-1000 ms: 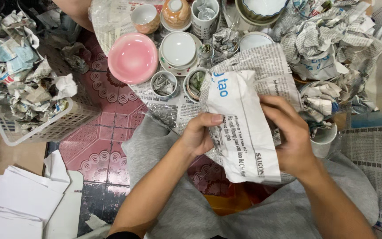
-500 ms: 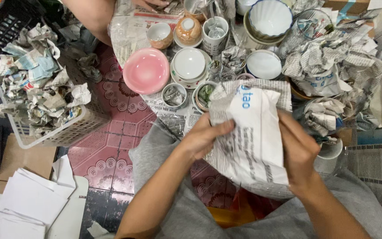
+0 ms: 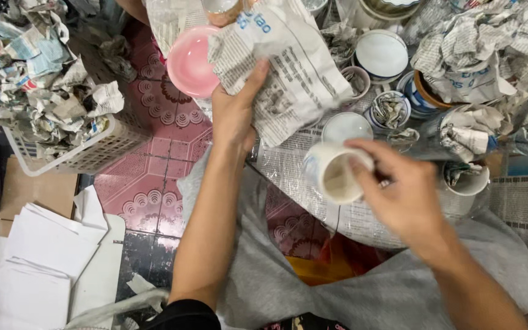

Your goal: The person sits on the floor and wraps various small dishes, bowls, and cups with newspaper. They fold the paper around each item and place the wrapped pieces into a cardboard box.

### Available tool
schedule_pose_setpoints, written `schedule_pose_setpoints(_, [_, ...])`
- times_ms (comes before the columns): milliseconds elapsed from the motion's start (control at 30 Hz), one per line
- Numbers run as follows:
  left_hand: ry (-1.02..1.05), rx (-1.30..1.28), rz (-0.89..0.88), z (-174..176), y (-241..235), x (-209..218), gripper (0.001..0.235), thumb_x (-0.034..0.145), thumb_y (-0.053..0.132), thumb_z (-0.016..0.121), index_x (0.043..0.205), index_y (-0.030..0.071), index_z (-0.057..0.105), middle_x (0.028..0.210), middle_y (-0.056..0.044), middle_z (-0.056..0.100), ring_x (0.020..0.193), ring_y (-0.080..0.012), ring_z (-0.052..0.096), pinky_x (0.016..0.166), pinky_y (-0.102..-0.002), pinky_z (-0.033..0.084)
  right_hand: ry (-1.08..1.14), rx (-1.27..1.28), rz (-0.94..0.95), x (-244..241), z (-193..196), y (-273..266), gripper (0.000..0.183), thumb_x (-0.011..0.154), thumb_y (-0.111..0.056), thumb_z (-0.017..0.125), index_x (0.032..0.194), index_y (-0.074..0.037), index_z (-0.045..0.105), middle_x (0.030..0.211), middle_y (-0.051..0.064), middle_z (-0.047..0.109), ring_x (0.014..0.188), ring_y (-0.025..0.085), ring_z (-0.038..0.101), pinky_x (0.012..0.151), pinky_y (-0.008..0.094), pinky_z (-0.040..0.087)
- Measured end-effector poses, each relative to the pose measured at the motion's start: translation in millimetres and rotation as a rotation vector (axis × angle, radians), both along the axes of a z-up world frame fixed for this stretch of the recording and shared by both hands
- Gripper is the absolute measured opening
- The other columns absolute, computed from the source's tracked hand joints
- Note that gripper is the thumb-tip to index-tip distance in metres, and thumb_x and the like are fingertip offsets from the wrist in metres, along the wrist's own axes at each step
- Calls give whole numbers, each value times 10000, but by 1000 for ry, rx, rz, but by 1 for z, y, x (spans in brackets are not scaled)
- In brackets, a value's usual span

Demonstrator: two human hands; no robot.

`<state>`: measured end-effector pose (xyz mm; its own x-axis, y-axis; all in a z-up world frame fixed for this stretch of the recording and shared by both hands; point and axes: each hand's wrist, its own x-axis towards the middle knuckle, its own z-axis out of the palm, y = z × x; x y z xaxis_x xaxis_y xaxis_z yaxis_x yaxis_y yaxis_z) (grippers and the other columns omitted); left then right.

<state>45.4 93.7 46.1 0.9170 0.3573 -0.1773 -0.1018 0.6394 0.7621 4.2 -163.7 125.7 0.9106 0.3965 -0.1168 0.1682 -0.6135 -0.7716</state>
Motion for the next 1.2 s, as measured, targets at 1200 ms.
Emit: schedule_pose_setpoints(1200, [-93,-677,-416,-29,-87,-36,325,1014,59,636,1314,-57,594,1230,-169,721,1159,-269,684,1086,-431,517,157,571,-258,6,-38,-13,287,943,-171,721,1161,14,714,1077,121,796,934,169,778,810,330,651])
